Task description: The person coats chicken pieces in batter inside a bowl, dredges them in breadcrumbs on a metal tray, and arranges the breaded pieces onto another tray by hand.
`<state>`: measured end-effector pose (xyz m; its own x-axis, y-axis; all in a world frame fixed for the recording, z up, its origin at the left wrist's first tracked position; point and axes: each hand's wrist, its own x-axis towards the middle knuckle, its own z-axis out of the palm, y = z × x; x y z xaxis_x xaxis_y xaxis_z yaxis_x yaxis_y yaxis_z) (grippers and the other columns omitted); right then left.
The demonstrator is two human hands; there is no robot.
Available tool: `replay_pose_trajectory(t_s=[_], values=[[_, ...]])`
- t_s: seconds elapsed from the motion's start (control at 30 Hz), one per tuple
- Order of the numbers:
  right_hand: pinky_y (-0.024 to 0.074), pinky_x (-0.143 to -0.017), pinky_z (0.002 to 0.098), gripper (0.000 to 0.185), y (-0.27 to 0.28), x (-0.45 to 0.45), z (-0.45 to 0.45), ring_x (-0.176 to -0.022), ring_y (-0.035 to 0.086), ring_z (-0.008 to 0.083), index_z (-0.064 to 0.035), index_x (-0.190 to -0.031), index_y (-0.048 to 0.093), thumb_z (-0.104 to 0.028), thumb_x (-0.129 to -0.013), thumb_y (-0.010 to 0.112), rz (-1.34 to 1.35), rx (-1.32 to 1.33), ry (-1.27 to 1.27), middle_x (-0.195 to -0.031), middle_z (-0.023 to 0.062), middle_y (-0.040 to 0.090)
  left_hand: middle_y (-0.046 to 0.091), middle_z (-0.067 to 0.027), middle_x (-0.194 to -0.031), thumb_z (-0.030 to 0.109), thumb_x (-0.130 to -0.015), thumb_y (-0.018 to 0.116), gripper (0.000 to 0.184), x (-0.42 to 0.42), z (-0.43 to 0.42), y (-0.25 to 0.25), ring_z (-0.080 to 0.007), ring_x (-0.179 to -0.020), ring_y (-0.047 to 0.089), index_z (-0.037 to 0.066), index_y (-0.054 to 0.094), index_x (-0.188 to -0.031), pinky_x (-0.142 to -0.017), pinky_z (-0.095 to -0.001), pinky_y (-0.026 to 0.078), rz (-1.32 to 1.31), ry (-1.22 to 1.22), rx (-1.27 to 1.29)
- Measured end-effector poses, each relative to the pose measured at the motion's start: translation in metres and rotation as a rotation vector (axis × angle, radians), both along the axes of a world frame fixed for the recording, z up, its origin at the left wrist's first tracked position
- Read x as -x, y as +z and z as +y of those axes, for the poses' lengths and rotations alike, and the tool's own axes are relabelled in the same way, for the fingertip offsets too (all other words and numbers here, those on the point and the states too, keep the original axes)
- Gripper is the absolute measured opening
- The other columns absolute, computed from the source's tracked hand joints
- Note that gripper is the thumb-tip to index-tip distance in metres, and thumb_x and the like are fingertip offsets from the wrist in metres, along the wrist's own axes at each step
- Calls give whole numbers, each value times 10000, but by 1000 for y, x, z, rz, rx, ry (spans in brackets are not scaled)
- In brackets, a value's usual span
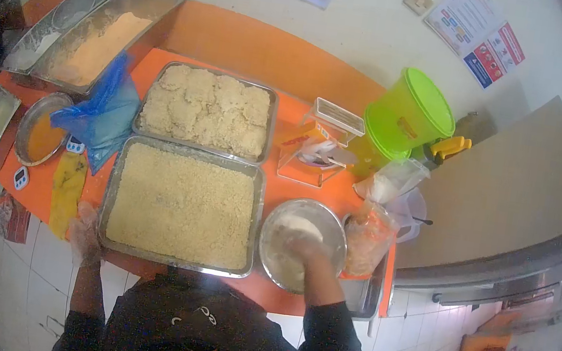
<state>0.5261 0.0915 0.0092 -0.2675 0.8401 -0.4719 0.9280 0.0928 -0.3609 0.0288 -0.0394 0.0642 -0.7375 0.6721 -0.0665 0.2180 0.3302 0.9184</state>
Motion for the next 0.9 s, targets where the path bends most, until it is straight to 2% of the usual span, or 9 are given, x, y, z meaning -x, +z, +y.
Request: replay_pose_trajectory(t_s=[0.1, 0.2, 0.33, 0.37, 0.43, 0.57, 0.7, 0.8, 0.9], values=[[400, -952, 373, 408, -21, 2, -29, -1112, 525, 274, -67, -1154, 579, -301, -829, 502, -162, -70, 37, -1220, 155, 538, 567, -74, -665, 478, -899, 406, 546, 26, -3, -75, -209, -609, 516, -22, 563, -745, -558, -365, 426, -299, 91, -370], [401, -951, 373, 409, -9, -1, -43, -1109, 528, 270, -70, -1156, 577, -300, -826, 502, -151, -51, 20, -1214, 152, 543, 561, -77, -684, 459, -908, 407, 503, 7, -2, -17, -209, -636, 513, 2, 540, -746, -580, -362, 429, -221, -71, -113], [403, -950, 374, 411, -20, -9, -38, -1105, 532, 265, -73, -1159, 574, -297, -821, 503, -250, -5, 35, -1206, 147, 550, 528, 3, -760, 402, -920, 419, 362, 13, -3, -36, -115, -719, 497, 79, 546, -817, -622, -249, 411, -333, -103, -206], [403, -950, 374, 412, -13, -11, -28, -1104, 533, 264, -74, -1160, 573, -297, -820, 503, -261, 42, 10, -1203, 146, 551, 528, 1, -778, 375, -919, 430, 329, -4, 2, 20, -116, -732, 497, 81, 543, -824, -633, -246, 411, -237, -110, 22], [404, -949, 374, 413, -2, -12, -5, -1102, 535, 261, -76, -1161, 572, -295, -818, 503, -311, 62, -75, -1199, 144, 555, 523, -1, -796, 332, -916, 446, 281, -8, 0, 28, -119, -738, 495, 82, 537, -825, -640, -247, 412, -232, -131, 58], [402, -950, 374, 396, 20, 16, 16, -1100, 535, 259, -81, -1145, 587, -261, -797, 532, -434, -213, 95, -1177, 150, 569, 506, 3, -797, 310, -919, 456, 260, 30, -8, -72, -120, -718, 480, 85, 523, -806, -635, -248, 414, -545, -186, -403], [364, -990, 364, 418, -7, 21, 25, -1159, 496, 252, -78, -1167, 570, -283, -807, 517, -400, -115, 154, -1232, 151, 532, 502, 9, -796, 362, -939, 439, 321, 13, -3, -54, -109, -711, 464, 85, 518, -799, -615, -240, 405, -841, -83, -680], [350, -1005, 353, 432, 1, 19, 30, -1164, 488, 247, -69, -1180, 556, -301, -820, 504, -374, -39, 152, -1250, 145, 519, 502, 5, -800, 369, -937, 449, 321, 26, -8, -92, -111, -712, 466, 85, 511, -803, -611, -234, 402, -367, -64, -567], [391, -957, 352, 374, 57, 30, 14, -1091, 541, 250, -70, -1137, 589, -256, -817, 536, -335, -43, 167, -1189, 138, 566, 497, -1, -786, 369, -936, 450, 322, 17, -9, -36, -110, -710, 465, 89, 495, -782, -613, -230, 399, -325, -126, -208]])
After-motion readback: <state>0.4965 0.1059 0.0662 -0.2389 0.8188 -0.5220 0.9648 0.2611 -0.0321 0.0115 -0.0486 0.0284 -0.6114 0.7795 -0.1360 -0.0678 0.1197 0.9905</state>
